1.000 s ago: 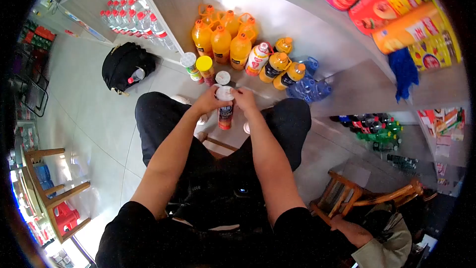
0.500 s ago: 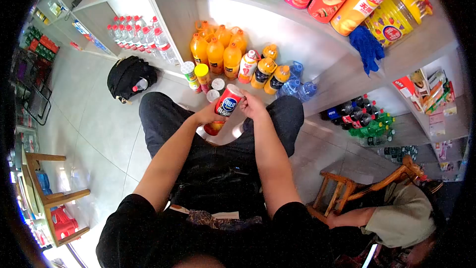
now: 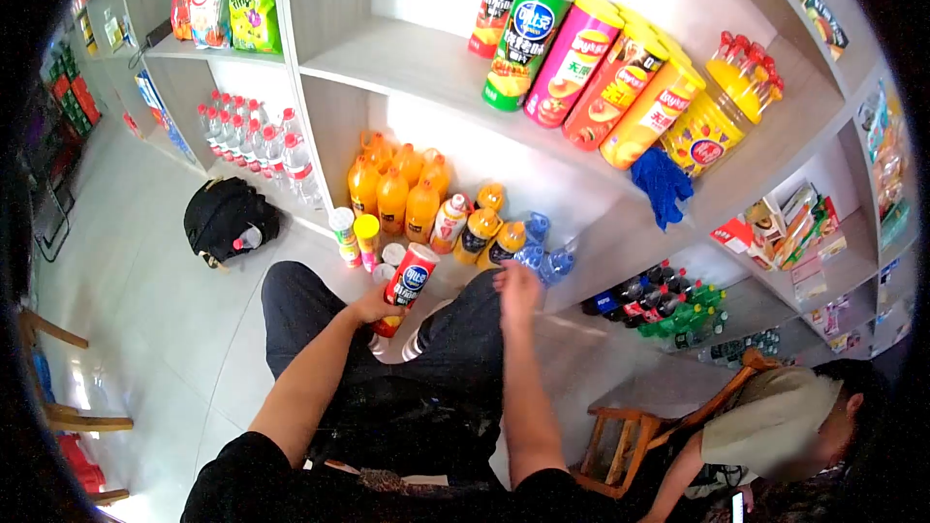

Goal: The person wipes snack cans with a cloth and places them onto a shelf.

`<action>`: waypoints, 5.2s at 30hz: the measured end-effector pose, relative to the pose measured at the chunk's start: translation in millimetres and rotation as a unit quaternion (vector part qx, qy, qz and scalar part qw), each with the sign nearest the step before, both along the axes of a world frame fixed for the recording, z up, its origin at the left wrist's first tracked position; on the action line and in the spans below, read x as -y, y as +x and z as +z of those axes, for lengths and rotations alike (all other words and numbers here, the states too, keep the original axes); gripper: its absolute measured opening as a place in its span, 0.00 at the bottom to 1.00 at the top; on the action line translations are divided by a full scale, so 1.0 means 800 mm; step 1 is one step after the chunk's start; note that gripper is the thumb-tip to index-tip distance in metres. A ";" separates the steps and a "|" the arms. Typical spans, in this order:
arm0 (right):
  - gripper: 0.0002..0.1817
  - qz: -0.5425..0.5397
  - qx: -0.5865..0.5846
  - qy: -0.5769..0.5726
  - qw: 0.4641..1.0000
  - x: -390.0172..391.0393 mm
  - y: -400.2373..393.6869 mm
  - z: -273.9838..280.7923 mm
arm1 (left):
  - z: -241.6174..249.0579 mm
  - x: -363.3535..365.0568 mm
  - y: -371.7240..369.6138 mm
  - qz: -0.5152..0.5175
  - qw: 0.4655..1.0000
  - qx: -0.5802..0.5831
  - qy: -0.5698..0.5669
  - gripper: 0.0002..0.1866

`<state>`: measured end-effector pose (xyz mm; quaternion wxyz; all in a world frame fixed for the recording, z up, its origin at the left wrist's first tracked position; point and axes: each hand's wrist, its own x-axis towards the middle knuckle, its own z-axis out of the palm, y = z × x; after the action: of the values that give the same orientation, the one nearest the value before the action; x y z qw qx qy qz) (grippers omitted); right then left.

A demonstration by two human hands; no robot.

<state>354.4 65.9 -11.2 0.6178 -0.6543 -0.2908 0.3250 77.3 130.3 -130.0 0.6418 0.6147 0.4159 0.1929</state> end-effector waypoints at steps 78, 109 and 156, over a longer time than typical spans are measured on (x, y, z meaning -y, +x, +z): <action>0.19 0.196 0.210 -0.068 0.955 -0.020 -0.046 0.037 | 0.080 0.035 0.025 -0.069 0.906 -0.007 0.418 0.39; 0.19 0.158 0.197 -0.091 0.963 -0.024 -0.055 0.054 | 0.082 0.034 0.029 -0.051 0.906 -0.005 0.421 0.40; 0.51 0.105 0.356 0.009 0.929 -0.014 -0.196 0.013 | 0.052 0.036 0.045 0.108 0.952 0.245 0.145 0.27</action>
<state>197.9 76.9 -0.6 0.4421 -0.6873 -0.5612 0.1310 112.9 101.6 -88.3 0.6032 0.5864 0.2772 0.4642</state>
